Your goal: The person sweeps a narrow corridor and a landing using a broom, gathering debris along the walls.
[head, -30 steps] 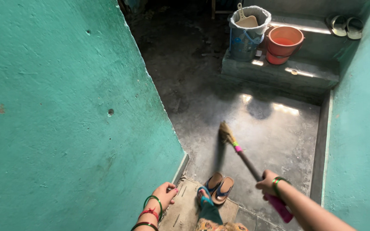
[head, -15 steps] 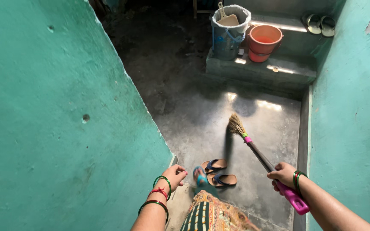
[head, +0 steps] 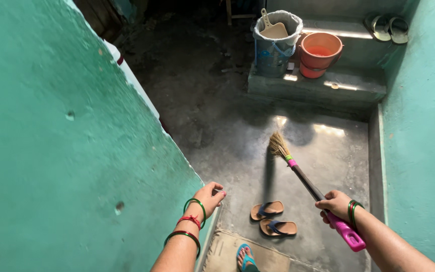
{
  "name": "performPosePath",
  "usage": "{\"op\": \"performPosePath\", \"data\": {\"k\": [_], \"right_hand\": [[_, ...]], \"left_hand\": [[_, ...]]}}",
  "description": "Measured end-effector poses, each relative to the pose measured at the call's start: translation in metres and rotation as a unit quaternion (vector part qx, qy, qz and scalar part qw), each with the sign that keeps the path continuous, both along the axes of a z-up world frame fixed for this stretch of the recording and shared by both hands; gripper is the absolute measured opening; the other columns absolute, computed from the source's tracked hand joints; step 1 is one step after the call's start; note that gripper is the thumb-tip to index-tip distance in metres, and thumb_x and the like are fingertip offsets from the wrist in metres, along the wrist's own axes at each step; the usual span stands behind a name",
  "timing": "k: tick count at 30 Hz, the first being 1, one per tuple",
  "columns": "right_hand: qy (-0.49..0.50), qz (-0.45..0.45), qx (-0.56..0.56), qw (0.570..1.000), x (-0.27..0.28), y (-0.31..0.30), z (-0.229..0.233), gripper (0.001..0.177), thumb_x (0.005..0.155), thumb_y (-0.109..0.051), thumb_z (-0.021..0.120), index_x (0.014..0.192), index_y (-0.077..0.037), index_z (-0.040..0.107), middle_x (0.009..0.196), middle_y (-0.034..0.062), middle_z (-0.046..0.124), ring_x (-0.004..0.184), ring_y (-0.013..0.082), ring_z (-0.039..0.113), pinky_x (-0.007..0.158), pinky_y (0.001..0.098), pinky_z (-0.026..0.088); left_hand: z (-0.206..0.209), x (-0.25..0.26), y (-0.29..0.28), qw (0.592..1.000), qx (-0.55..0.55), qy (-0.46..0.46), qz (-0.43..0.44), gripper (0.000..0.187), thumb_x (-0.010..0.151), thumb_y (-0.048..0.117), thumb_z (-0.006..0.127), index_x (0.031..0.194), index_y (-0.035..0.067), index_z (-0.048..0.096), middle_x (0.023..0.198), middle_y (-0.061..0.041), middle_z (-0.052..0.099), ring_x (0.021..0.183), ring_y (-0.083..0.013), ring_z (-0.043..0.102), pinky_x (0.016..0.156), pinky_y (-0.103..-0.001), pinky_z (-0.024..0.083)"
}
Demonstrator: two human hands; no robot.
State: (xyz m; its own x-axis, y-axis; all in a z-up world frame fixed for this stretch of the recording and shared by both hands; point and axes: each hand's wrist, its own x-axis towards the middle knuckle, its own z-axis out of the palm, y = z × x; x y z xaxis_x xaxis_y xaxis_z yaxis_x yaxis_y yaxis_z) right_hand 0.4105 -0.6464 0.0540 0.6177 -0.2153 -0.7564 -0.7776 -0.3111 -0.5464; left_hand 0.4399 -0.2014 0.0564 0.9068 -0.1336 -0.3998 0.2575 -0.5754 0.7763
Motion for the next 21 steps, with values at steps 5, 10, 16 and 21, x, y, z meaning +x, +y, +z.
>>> {"op": "performPosePath", "data": {"k": [5,10,16,21], "right_hand": [[-0.016,-0.032,0.001,0.999,0.035,0.037,0.001,0.045,0.084,-0.013,0.079,0.117,0.002,0.054,0.077,0.0208,0.067,0.058,0.0317,0.067,0.046,0.0454,0.051],[-0.027,0.015,0.014,0.999,0.069,0.053,-0.003,0.042,0.085,-0.015,0.078,0.113,0.009,0.058,0.075,0.0217,0.067,0.056,0.0319,0.068,0.043,0.0442,0.052],[-0.021,0.024,-0.006,0.999,0.098,0.074,0.001,0.04,0.085,-0.015,0.077,0.112,0.007,0.059,0.076,0.0201,0.067,0.057,0.0306,0.068,0.045,0.0436,0.053],[-0.035,0.053,-0.022,0.998,0.124,0.084,-0.008,0.042,0.084,-0.015,0.079,0.114,0.005,0.057,0.077,0.0204,0.068,0.059,0.0305,0.069,0.046,0.0438,0.054]], "left_hand": [[0.012,0.034,0.027,1.0,-0.004,0.002,-0.021,0.04,0.09,0.035,0.068,0.124,0.012,0.065,0.108,-0.01,0.076,0.088,-0.0193,0.076,0.084,-0.034,0.059],[0.002,0.046,0.041,0.998,0.035,-0.008,-0.052,0.043,0.09,0.037,0.069,0.125,0.013,0.066,0.115,-0.012,0.074,0.102,-0.024,0.073,0.092,-0.036,0.056],[-0.004,0.041,0.049,0.997,0.043,-0.02,-0.068,0.042,0.09,0.037,0.069,0.123,0.011,0.066,0.119,-0.014,0.072,0.11,-0.0286,0.069,0.096,-0.038,0.054],[-0.003,0.038,0.057,0.997,0.031,-0.028,-0.068,0.04,0.09,0.037,0.067,0.12,0.011,0.067,0.117,-0.014,0.074,0.109,-0.0274,0.07,0.095,-0.037,0.054]]}}
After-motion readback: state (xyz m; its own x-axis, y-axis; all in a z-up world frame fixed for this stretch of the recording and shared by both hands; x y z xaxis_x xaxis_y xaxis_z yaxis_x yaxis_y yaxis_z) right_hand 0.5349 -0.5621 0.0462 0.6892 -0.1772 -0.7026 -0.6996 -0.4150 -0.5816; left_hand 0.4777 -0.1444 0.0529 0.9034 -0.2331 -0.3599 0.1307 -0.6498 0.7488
